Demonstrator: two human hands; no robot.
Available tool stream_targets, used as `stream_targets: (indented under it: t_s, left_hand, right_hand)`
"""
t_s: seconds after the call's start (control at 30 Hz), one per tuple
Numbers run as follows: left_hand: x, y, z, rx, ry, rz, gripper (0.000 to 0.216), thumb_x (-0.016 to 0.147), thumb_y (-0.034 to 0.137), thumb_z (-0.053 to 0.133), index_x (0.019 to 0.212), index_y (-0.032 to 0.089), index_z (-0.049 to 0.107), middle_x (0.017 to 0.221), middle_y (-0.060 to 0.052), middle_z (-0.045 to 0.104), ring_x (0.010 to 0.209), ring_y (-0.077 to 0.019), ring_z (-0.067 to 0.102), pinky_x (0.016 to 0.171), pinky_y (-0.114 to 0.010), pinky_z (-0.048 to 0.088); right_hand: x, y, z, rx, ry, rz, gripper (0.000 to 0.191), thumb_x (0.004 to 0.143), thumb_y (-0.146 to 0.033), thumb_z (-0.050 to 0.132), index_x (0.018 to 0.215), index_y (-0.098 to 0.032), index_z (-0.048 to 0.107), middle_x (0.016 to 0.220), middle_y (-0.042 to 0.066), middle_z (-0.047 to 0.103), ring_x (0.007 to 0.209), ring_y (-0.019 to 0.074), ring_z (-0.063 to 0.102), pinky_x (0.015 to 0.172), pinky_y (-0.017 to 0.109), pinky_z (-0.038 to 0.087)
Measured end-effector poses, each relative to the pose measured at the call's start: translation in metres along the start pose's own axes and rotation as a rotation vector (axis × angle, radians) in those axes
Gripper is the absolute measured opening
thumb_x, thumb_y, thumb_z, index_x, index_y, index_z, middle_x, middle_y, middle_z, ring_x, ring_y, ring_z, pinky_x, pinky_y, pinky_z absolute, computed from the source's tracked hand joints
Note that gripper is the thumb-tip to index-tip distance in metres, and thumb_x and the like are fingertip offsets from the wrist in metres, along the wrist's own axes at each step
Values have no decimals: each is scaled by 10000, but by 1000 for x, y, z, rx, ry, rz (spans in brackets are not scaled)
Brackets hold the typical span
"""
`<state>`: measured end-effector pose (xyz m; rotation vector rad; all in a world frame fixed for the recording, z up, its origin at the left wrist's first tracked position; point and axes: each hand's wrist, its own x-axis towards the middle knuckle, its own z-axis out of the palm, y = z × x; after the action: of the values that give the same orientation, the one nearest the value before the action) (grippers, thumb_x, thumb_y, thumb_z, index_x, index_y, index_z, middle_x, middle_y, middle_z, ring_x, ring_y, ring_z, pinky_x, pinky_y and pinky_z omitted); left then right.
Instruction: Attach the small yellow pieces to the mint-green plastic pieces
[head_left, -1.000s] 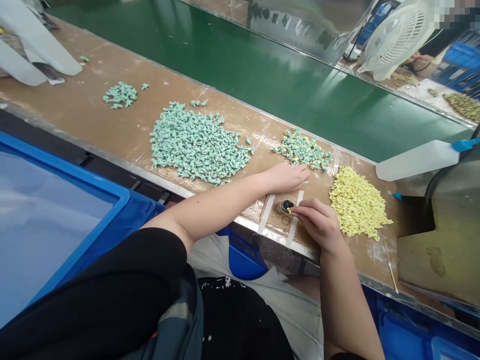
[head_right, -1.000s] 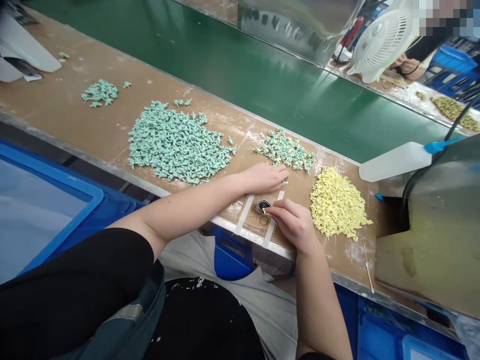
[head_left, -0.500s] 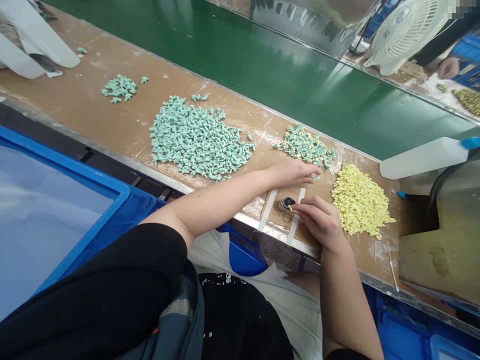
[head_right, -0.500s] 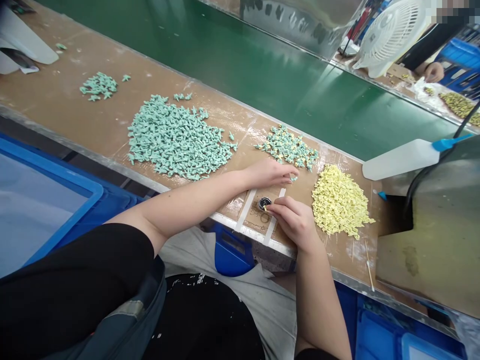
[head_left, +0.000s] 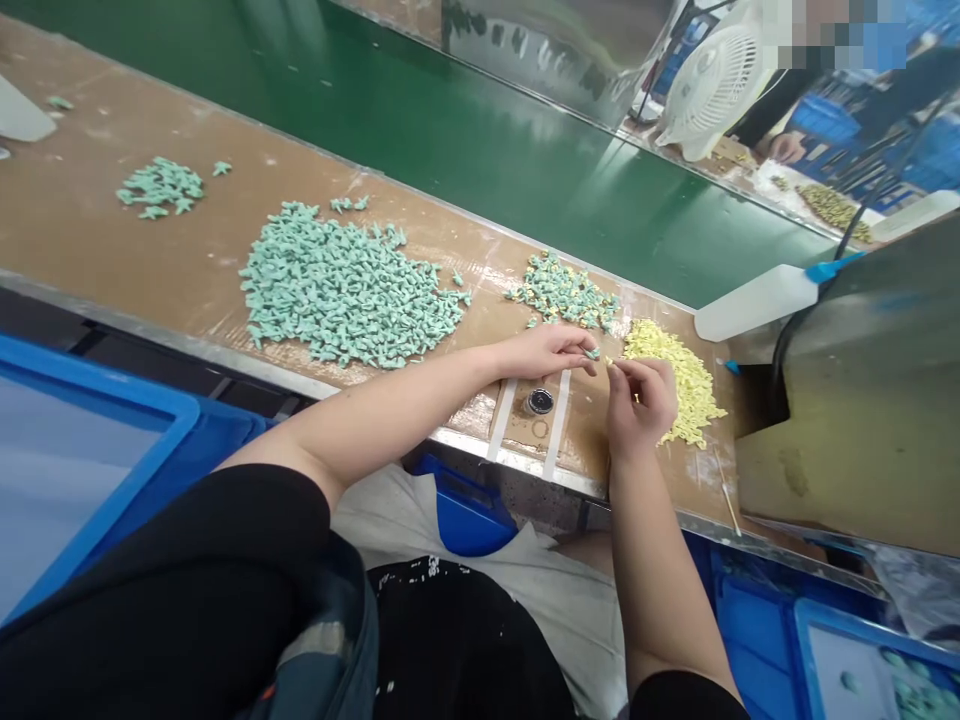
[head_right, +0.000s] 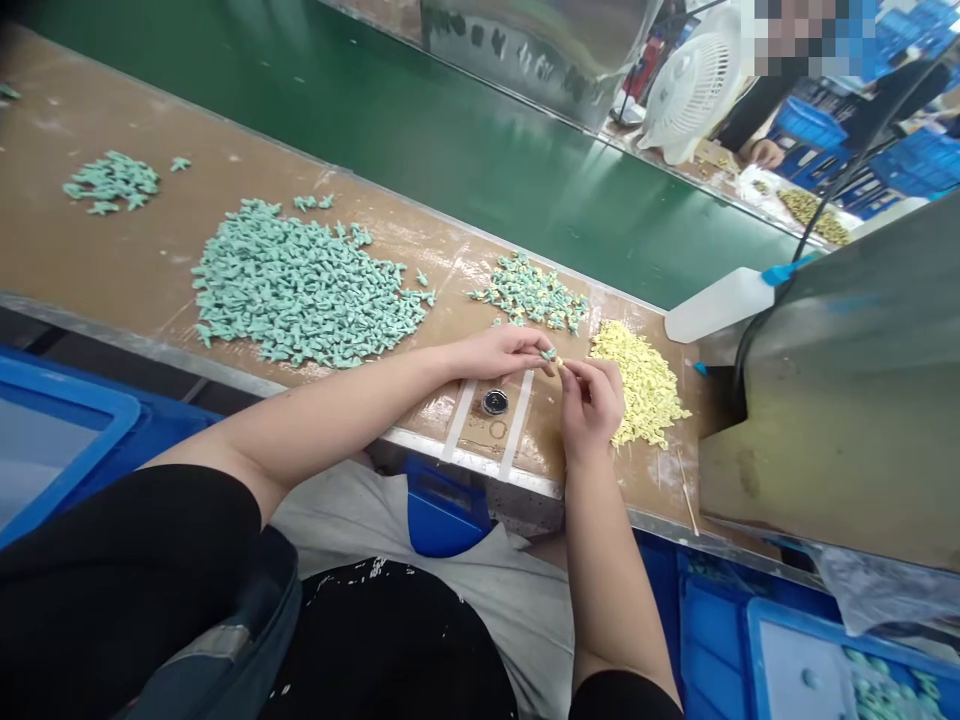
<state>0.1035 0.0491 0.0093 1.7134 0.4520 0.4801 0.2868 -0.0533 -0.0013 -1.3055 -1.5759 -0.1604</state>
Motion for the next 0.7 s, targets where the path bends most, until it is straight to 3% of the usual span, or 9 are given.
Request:
stream_targets:
  t_s: [0.17, 0.3, 0.4, 0.7]
  left_hand:
    - [-2, 4, 2, 74, 10, 13, 219, 1006, 279, 586, 1167, 152, 664, 1084, -71, 785, 550, -51, 554, 595, -231, 443]
    - [-2, 5, 1, 188, 48, 63, 207, 984, 247, 629, 1151, 167, 722, 1070, -59, 793, 842, -119, 696, 799, -254, 500]
    - [-2, 4, 0, 235, 55, 106, 208, 984, 231, 632, 1151, 174, 743, 1094, -60, 797, 981, -147, 712, 882, -268, 497]
    - [-3, -1, -3, 484, 69, 226, 208, 1008, 247, 582, 1050, 187, 777, 984, -42, 807, 858, -142, 695, 750, -240, 423]
  right_hand:
    - [2, -5, 2, -4, -14, 26, 239, 1011, -413, 648, 934, -201, 726, 857, 52, 660, 713, 172, 589, 598, 325, 467]
    - [2, -7, 3, 0, -26, 29, 239, 1009, -406, 652, 931, -194, 730, 871, 57, 675, 705, 165, 597, 592, 322, 475]
    - [2, -6, 4, -5, -34, 37, 244, 1006, -404, 656, 920, -189, 732, 874, 60, 677, 691, 159, 597, 587, 320, 481]
    - [0, -1, 4, 21, -82, 20, 219, 971, -400, 708, 877, -205, 734, 850, 56, 673, 695, 167, 601, 563, 317, 469]
